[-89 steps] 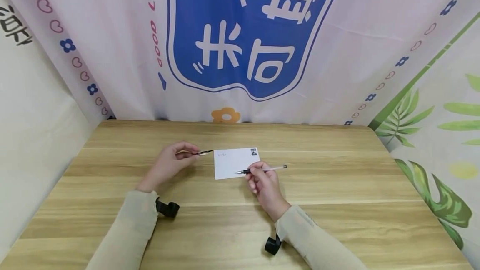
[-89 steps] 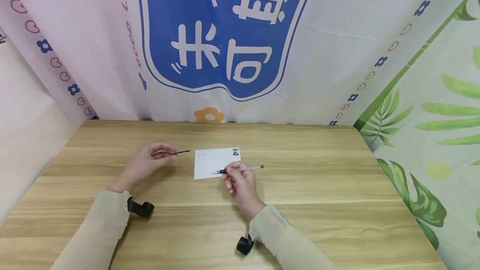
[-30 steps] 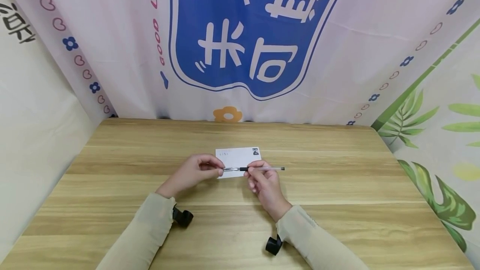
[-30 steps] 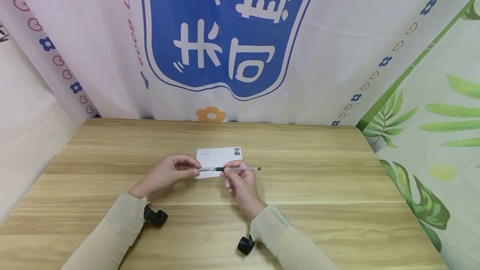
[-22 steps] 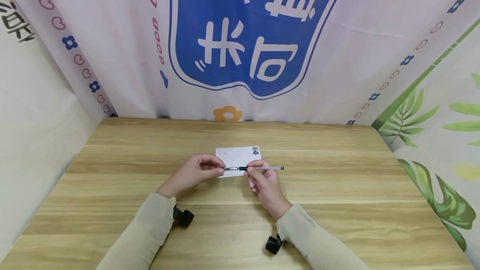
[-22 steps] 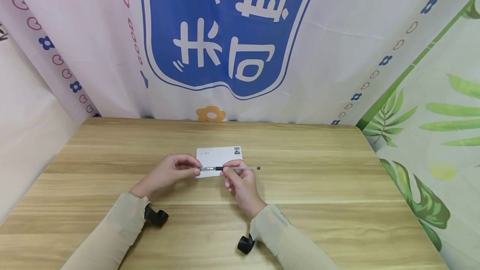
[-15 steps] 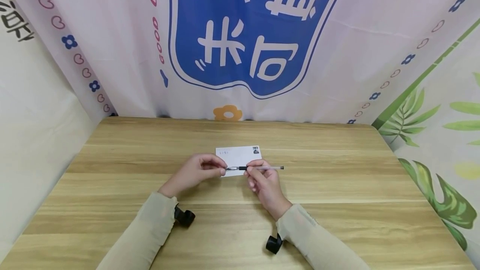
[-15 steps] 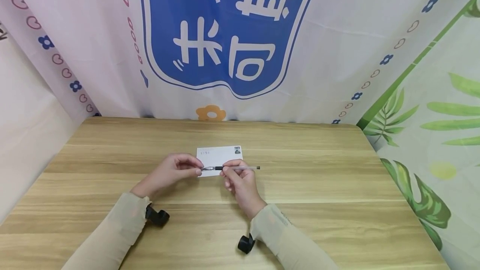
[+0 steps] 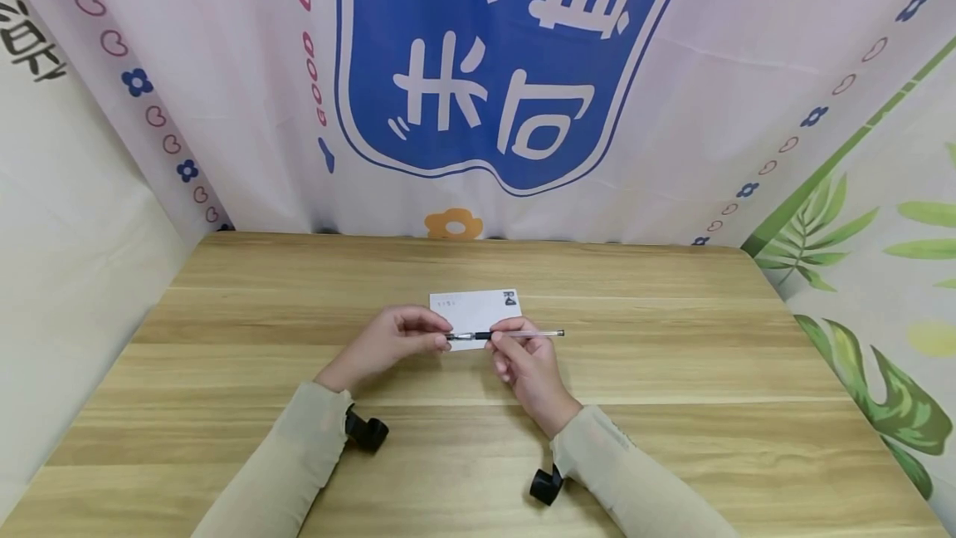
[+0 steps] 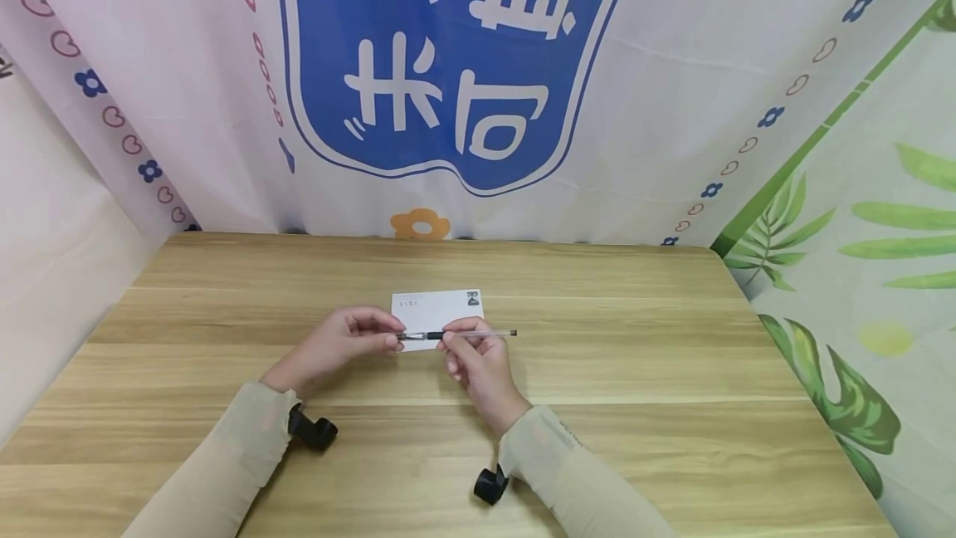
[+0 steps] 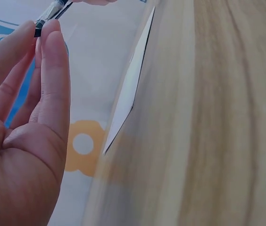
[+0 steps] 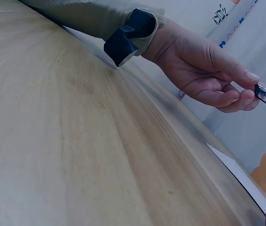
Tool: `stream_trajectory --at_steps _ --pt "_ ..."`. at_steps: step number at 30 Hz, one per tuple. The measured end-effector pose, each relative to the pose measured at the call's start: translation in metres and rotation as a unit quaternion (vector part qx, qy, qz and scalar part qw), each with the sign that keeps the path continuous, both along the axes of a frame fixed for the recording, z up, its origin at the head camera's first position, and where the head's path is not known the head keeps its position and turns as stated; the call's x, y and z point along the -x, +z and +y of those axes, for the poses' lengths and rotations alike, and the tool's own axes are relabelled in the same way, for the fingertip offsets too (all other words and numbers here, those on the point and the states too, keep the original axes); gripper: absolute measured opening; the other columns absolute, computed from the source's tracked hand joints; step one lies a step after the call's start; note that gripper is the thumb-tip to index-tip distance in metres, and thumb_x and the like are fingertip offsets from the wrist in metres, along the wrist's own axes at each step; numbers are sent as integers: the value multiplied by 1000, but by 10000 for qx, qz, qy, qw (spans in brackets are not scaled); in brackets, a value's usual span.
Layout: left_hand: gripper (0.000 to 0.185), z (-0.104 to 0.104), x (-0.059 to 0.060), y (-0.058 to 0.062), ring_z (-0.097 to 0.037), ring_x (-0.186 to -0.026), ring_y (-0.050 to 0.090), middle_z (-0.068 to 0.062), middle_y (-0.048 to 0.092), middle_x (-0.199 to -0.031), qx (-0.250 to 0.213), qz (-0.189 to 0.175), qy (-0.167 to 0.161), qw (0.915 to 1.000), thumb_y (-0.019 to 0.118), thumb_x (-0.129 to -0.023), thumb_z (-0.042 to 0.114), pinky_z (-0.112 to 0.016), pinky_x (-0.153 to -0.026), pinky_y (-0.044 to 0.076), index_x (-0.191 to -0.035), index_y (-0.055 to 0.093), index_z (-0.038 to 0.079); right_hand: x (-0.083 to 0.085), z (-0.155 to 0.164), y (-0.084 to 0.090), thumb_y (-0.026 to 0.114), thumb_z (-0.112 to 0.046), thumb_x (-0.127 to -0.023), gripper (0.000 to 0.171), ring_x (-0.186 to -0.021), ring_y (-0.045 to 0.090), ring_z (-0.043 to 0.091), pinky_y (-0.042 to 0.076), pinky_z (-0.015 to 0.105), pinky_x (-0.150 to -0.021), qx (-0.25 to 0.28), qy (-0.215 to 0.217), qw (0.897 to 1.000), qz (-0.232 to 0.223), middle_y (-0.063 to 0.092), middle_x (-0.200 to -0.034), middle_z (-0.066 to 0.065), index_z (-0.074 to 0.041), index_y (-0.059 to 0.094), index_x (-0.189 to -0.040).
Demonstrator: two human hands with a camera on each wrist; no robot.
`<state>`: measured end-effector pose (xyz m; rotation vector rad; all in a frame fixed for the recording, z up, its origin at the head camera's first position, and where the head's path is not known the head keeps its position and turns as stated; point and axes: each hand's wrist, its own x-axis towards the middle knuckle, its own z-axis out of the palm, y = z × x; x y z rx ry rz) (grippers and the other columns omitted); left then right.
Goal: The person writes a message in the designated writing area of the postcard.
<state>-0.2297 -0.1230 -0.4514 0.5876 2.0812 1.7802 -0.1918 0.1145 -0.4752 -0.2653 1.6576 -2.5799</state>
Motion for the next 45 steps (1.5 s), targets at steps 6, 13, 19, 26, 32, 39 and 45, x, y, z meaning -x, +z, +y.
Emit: stream_trajectory --at_steps 6,13,19,26,32,39,45 --pt "24 1 -1 -3 -28 -93 72 -12 74 -101 -304 -85 6 9995 73 -94 9 -40 -84 60 -112 70 -5 -1 1 0 59 -1 -97 10 -53 47 4 37 17 -47 58 126 9999 46 68 -80 2 -10 63 -98" --pt "19 5 -3 -6 -19 -88 72 -11 74 -96 -635 -210 -26 9978 72 -94 3 -41 -83 60 -108 69 -8 -3 4 -3 60 -2 -98 11 -57 50 4 40 16 -50 162 328 9993 108 70 -81 2 -11 67 -95" --pt "16 7 -5 -6 -18 -86 72 -12 73 -94 -746 -321 -78 9967 70 -95 3 -39 -82 60 -105 69 -10 -6 7 -3 62 -1 -98 12 -61 54 6 42 15 -53 311 507 9982 24 71 -81 3 -11 68 -95" --pt "10 10 -5 -7 -17 -84 71 -11 72 -93 -858 -510 -189 9948 72 -93 3 -36 -82 60 -100 70 -5 -9 10 -2 61 -5 -100 10 -65 56 5 45 14 -56 154 606 9980 70 71 -83 2 -12 67 -97" --pt "7 11 -7 -7 -17 -84 72 -12 73 -92 -972 -653 -121 9930 71 -93 1 -36 -82 61 -98 71 -4 -7 10 -1 59 -4 -101 12 -66 57 5 46 15 -57 160 716 9972 136 71 -83 0 -12 67 -98" --pt "9 9 -7 -6 -16 -86 73 -10 73 -93 -1052 -731 -18 9918 70 -94 3 -34 -83 60 -101 71 -3 -6 7 -3 60 -4 -100 10 -66 58 6 46 15 -57 296 739 9966 189 71 -84 2 -12 67 -98" --pt "18 5 -6 -7 -17 -90 72 -12 73 -97 -977 -617 60 9933 71 -96 9 -34 -86 59 -107 69 -5 -3 2 -2 59 -3 -100 13 -67 59 6 47 15 -57 428 761 9958 282 70 -85 1 -13 67 -99"
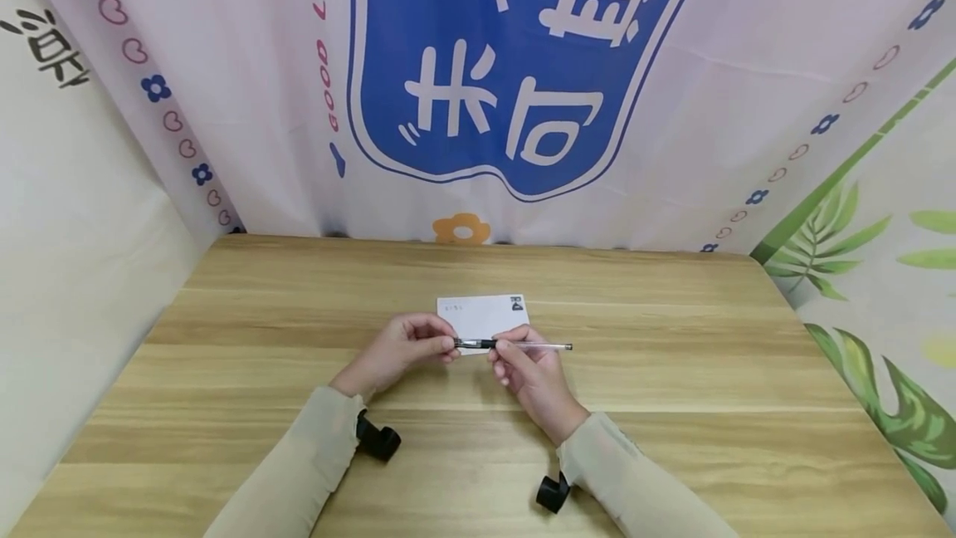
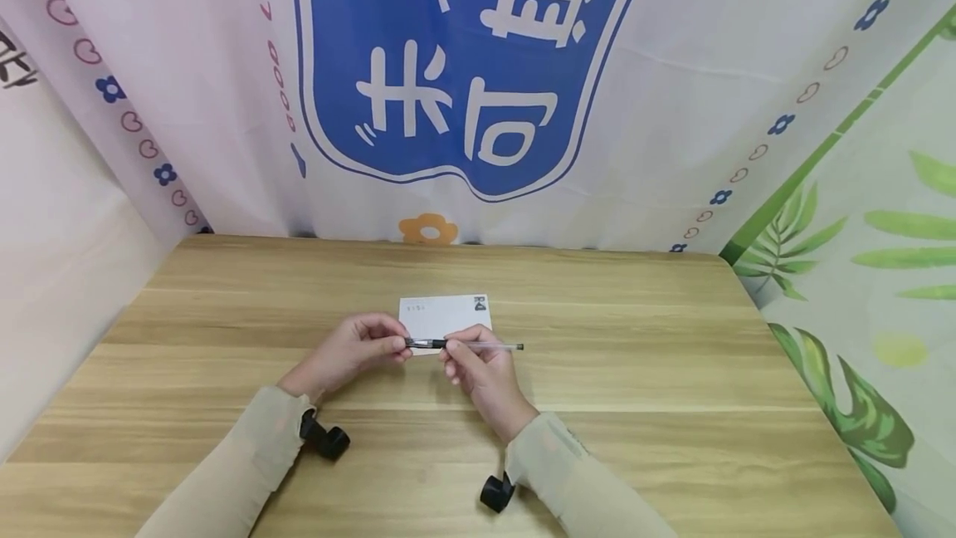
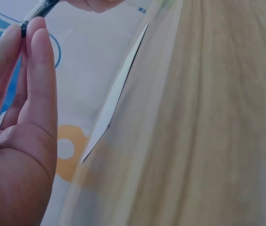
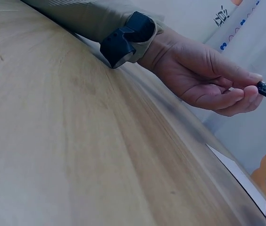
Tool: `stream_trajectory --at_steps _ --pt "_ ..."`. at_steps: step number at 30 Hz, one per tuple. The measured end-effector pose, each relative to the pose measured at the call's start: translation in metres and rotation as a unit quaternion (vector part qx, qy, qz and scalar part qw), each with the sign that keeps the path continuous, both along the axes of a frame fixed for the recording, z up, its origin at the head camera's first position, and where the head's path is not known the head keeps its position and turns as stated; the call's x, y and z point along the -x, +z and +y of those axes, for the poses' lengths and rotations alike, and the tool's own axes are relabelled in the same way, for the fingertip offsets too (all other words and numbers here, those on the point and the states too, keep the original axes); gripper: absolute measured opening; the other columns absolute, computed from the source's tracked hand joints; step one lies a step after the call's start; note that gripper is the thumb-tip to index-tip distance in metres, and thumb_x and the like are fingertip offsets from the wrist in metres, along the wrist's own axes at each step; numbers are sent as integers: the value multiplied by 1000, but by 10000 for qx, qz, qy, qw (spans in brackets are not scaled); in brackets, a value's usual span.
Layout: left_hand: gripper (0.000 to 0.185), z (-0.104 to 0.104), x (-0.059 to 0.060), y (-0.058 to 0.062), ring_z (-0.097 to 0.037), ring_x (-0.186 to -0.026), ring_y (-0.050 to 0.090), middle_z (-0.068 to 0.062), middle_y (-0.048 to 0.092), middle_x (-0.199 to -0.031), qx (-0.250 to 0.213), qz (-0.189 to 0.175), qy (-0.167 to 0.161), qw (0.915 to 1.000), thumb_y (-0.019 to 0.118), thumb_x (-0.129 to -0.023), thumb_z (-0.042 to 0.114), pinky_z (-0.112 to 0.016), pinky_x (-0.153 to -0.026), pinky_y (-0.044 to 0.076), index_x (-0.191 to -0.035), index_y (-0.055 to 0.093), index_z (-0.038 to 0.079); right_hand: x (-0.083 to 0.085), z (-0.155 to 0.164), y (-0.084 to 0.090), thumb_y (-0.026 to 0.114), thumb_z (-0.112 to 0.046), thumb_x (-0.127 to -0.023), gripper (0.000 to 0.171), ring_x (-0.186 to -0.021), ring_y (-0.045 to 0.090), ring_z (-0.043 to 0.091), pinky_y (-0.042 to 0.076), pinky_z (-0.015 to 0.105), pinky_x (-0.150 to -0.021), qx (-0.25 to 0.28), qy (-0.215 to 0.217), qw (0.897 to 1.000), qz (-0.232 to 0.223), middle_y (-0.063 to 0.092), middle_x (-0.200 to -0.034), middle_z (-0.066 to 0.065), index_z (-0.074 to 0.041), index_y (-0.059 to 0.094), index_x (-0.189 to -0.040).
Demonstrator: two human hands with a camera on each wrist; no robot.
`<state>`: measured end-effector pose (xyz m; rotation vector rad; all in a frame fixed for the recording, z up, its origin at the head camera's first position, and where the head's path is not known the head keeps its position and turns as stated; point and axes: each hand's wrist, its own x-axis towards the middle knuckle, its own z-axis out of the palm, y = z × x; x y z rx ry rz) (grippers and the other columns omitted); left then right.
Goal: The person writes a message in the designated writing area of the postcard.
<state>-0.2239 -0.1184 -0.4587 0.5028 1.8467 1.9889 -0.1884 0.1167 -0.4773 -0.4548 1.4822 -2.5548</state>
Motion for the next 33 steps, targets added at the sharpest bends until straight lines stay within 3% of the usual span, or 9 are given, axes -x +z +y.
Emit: stream_trajectory --at_steps 10,19,24,28,33 --pt "18 -1 3 -4 -17 -93 71 -13 69 -103 -269 -166 254 9992 68 -97 7 -34 -89 58 -112 67 -4 0 -1 0 60 2 -97 17 -76 65 11 54 20 -68 -112 -117 9999 57 73 -92 5 -11 68 -103" --pt "14 4 2 -1 -17 -98 70 -11 64 -111 -914 -452 505 9935 61 -102 5 -34 -94 55 -114 63 -2 -1 3 1 64 4 -95 25 -88 69 13 58 24 -80 -330 245 9985 359 75 -107 9 -7 71 -117" --pt "12 6 3 -1 -16 -96 71 -8 66 -107 -1287 -605 512 9885 57 -103 1 -32 -93 56 -110 66 4 0 2 2 60 4 -98 25 -89 70 14 58 26 -83 -62 516 9974 490 76 -108 10 -7 73 -117" --pt "13 8 2 0 -15 -95 70 -7 66 -106 -1455 -654 527 9858 56 -103 0 -30 -91 57 -110 66 4 0 2 4 52 -1 -104 25 -89 70 13 58 25 -82 187 763 9963 358 75 -108 10 -7 74 -115" --pt "15 9 1 2 -16 -95 70 -7 65 -107 -1477 -622 593 9853 55 -103 -1 -30 -92 56 -115 63 -4 -1 2 6 56 -9 -104 22 -85 68 11 56 21 -75 125 930 9956 -52 75 -106 9 -9 75 -115"
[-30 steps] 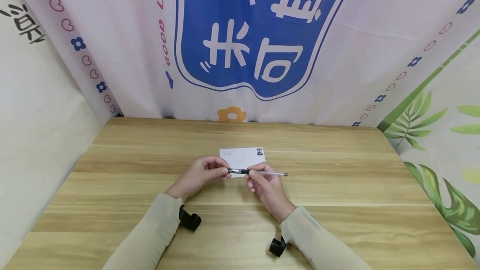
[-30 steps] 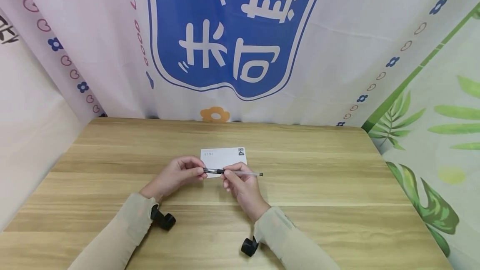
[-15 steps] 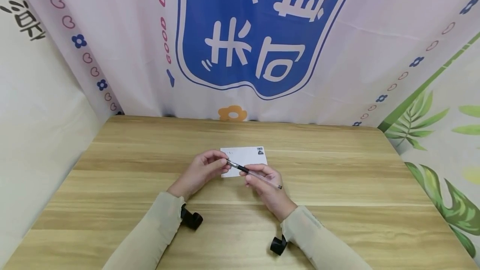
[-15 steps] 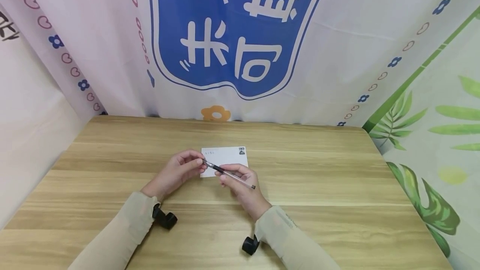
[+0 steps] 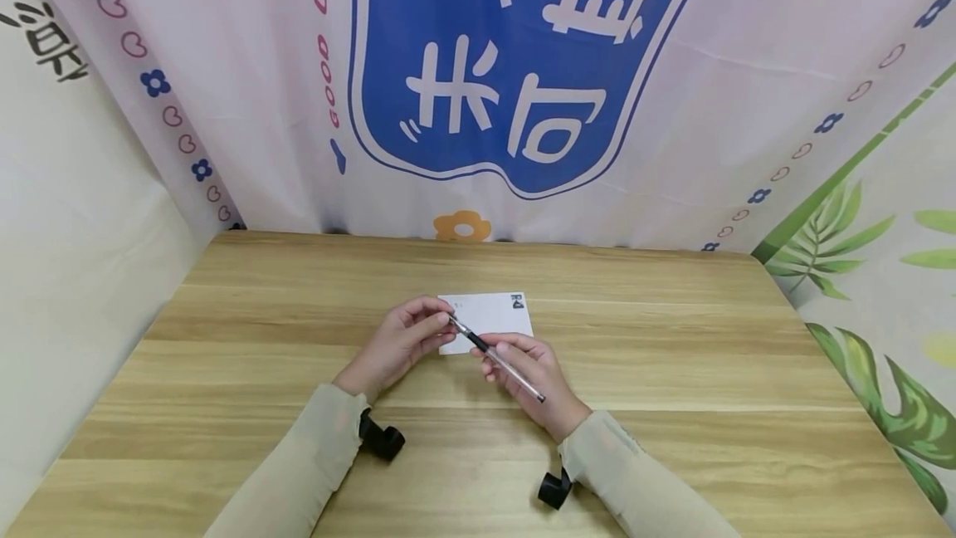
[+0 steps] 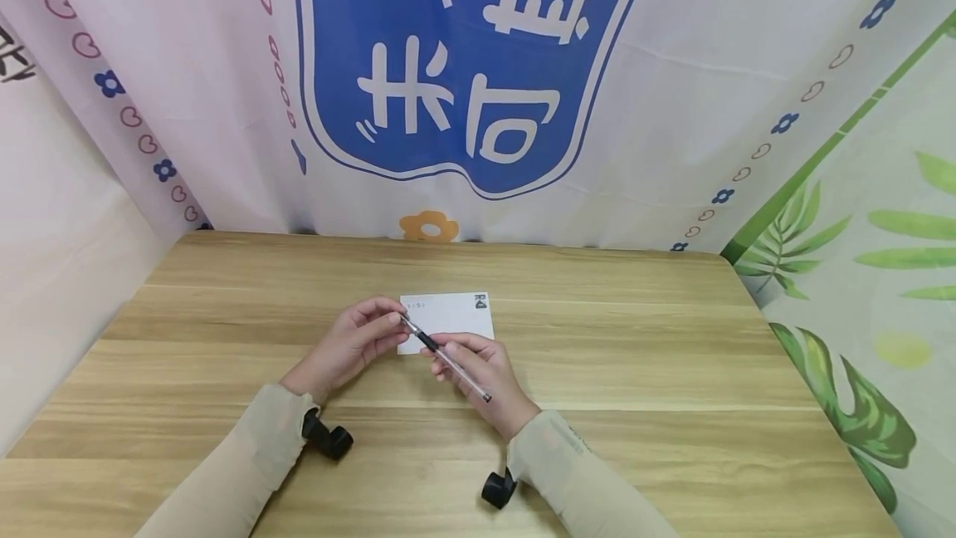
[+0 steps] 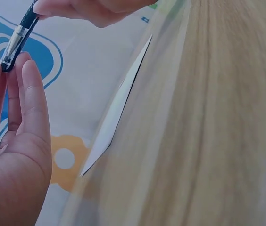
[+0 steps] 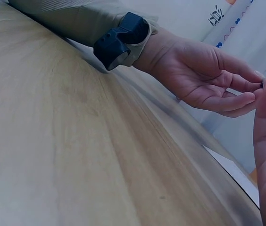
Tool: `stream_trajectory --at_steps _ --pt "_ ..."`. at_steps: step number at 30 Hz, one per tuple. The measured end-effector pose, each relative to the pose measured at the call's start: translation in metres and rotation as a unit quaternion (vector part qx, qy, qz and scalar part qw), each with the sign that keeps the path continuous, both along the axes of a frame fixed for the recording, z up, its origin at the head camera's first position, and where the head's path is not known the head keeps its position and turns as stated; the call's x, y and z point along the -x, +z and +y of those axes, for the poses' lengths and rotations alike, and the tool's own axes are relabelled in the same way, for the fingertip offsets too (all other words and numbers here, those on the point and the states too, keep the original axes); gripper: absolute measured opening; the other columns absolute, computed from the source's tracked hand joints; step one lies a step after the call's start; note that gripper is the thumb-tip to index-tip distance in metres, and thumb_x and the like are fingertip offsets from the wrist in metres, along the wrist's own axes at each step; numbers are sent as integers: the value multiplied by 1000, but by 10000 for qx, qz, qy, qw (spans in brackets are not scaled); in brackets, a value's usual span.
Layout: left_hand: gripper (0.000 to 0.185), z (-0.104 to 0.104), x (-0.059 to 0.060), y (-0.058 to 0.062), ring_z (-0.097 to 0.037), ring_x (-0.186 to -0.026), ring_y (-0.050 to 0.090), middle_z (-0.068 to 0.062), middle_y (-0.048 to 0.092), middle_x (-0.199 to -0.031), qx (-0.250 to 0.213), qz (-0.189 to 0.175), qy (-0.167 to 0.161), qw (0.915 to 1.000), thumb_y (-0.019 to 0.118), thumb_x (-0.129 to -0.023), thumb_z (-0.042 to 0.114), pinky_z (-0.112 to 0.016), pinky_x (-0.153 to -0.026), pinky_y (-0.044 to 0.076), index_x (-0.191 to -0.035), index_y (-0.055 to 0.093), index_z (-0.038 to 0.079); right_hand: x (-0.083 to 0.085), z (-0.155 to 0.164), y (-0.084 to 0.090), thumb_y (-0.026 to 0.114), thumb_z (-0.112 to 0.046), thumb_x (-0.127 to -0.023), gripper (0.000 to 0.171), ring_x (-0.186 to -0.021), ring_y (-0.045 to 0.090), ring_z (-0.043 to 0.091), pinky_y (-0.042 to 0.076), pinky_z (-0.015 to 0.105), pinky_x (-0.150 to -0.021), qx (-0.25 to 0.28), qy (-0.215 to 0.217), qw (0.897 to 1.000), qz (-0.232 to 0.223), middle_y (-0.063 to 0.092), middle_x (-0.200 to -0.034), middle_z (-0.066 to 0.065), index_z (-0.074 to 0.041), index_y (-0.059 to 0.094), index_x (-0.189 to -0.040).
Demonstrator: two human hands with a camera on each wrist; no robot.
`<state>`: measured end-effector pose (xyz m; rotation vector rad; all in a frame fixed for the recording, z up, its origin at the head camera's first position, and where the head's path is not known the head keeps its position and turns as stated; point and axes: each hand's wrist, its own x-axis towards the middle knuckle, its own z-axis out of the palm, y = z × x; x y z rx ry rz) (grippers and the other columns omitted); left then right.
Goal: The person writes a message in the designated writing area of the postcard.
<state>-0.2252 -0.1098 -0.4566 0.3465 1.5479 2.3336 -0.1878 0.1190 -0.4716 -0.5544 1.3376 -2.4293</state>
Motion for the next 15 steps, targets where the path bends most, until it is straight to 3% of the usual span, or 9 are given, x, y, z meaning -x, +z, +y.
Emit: stream_trajectory --at_steps 2,9,15 --pt "15 0 0 0 -16 -95 70 -7 64 -107 25 25 26 10000 55 -103 -1 -31 -93 56 -116 62 -5 0 0 -1 57 -8 -103 22 -83 67 10 56 19 -72 -86 22 9999 -72 75 -106 10 -9 75 -115" --pt "17 1 0 2 -16 -97 68 -7 63 -109 159 224 209 9994 57 -102 0 -32 -94 55 -106 70 11 2 0 -5 57 -1 -100 25 -77 64 10 55 18 -69 -372 44 9993 -64 74 -105 12 -10 75 -115" --pt "13 1 -1 3 -16 -100 67 -8 63 -110 258 387 251 9986 59 -102 2 -34 -97 54 -108 69 7 3 0 -5 57 1 -98 27 -77 64 10 56 19 -70 -257 190 9994 -119 74 -104 10 -10 75 -115"
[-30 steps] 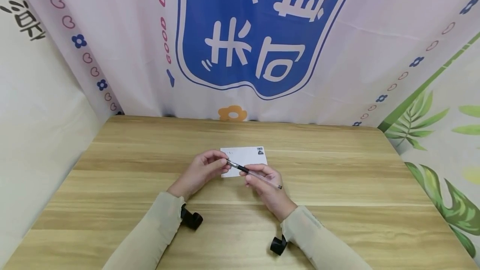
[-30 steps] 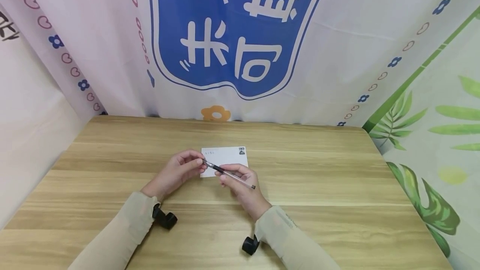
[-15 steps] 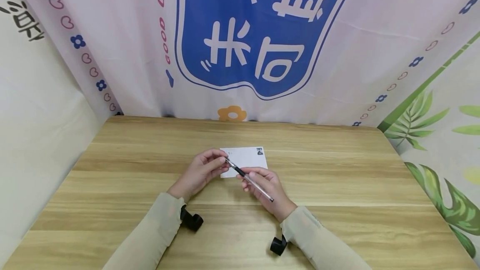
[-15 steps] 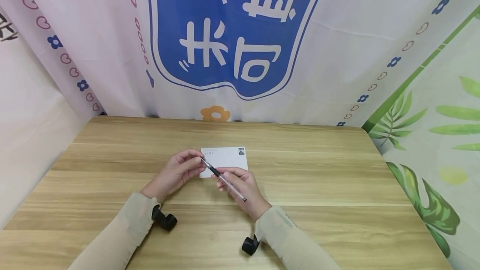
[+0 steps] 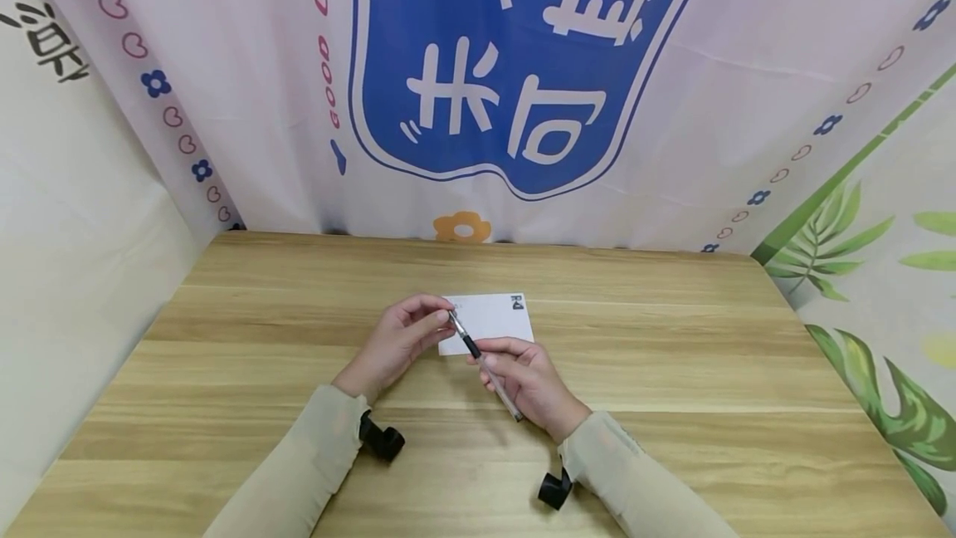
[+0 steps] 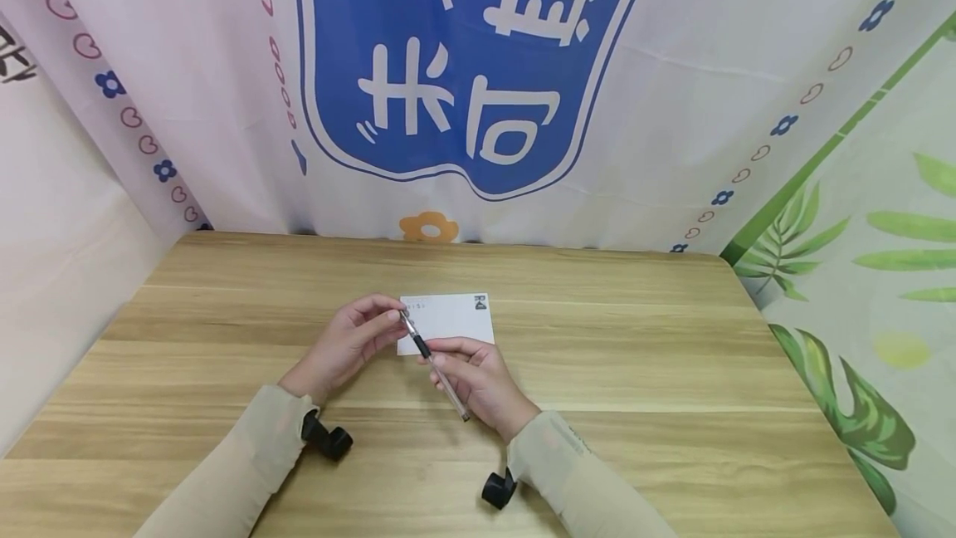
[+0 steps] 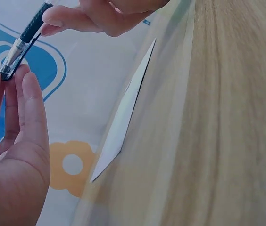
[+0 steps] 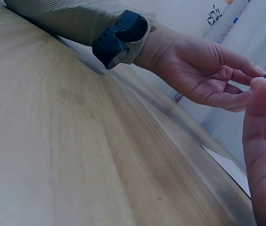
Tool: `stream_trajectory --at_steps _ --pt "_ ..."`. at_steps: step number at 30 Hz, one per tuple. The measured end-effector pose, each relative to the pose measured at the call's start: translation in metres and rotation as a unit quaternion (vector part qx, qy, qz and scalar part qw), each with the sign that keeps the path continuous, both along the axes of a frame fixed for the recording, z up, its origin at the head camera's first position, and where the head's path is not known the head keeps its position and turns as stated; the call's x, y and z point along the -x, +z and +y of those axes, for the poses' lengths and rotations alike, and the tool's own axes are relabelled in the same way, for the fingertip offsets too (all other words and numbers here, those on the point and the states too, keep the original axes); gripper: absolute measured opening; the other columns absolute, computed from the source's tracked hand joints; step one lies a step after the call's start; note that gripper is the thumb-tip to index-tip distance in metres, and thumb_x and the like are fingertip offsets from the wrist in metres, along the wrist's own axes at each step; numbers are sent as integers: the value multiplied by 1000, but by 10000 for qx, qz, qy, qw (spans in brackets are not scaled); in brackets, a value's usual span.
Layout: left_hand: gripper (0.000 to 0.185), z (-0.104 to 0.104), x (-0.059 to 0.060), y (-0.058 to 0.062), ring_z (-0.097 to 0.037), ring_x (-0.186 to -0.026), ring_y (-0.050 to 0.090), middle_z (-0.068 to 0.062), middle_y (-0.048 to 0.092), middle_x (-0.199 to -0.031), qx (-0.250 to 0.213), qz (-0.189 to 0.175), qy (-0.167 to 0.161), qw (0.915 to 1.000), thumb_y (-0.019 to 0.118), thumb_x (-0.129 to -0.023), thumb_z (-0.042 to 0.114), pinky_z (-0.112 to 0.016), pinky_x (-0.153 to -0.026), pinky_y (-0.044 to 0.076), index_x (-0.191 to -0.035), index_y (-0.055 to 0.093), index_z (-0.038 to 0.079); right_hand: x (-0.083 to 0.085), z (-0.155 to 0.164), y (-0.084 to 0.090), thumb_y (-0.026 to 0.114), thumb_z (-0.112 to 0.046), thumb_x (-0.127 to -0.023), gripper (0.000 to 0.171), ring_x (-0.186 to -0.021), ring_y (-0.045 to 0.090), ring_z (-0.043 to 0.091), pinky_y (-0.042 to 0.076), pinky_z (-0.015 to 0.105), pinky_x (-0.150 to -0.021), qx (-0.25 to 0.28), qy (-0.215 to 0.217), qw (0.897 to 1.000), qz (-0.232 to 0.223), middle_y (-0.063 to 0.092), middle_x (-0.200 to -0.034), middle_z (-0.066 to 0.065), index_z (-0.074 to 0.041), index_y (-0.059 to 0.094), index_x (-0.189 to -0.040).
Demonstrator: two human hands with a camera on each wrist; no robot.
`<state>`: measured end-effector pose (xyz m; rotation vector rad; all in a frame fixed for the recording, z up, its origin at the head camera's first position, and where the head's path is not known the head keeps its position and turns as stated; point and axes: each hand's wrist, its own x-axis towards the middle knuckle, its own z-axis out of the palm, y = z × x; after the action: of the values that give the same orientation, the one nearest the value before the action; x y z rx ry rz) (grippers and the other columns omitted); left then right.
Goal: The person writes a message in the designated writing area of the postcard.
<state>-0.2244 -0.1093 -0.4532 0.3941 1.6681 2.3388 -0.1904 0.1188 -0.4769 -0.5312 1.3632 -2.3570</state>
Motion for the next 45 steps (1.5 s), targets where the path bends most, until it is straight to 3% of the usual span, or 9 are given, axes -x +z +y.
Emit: stream_trajectory --at_steps 9,16,24,29,37,42,45 --pt "27 3 -3 6 -20 -103 69 -14 65 -115 496 380 220 9978 65 -100 9 -37 -96 55 -120 62 -10 -1 1 0 59 4 -97 27 -79 68 10 57 21 -72 -2 -90 9999 -69 75 -105 11 -10 74 -114" --pt "26 5 -5 10 -27 -105 68 -15 67 -117 1063 718 451 9907 71 -96 9 -35 -94 56 -119 66 -3 0 3 2 57 8 -96 32 -77 67 10 57 20 -71 -123 -300 9995 47 76 -103 9 -13 75 -112" --pt "34 1 -3 12 -22 -113 65 -13 68 -125 1782 1177 518 9755 70 -97 15 -28 -96 53 -128 65 3 3 5 7 60 6 -94 31 -78 66 11 57 21 -71 -348 -650 9973 36 76 -102 5 -16 76 -108" --pt "38 -2 -1 11 -25 -117 64 -22 64 -131 1971 1237 555 9710 70 -98 14 -27 -99 51 -131 62 -2 6 9 6 61 5 -94 30 -80 66 12 57 22 -73 -523 -865 9949 44 75 -101 2 -18 76 -106" --pt "38 -6 4 8 -26 -118 63 -20 64 -131 2390 1134 651 9622 69 -98 14 -31 -101 51 -132 62 -1 13 18 10 63 3 -95 28 -81 65 10 56 22 -76 -647 -1414 9878 54 75 -102 2 -19 76 -105" --pt "38 -13 6 6 -26 -117 63 -21 64 -130 2449 1111 680 9608 70 -98 14 -31 -101 50 -131 63 -3 18 23 13 64 4 -94 26 -85 66 11 56 24 -80 -769 -1931 9782 23 76 -101 3 -17 76 -105" --pt "37 -16 7 6 -26 -117 64 -20 65 -129 2570 1150 720 9569 70 -97 15 -33 -100 51 -129 64 -3 22 27 14 66 3 -93 22 -91 68 18 57 25 -81 -1026 -2255 9688 37 76 -102 4 -8 74 -110"
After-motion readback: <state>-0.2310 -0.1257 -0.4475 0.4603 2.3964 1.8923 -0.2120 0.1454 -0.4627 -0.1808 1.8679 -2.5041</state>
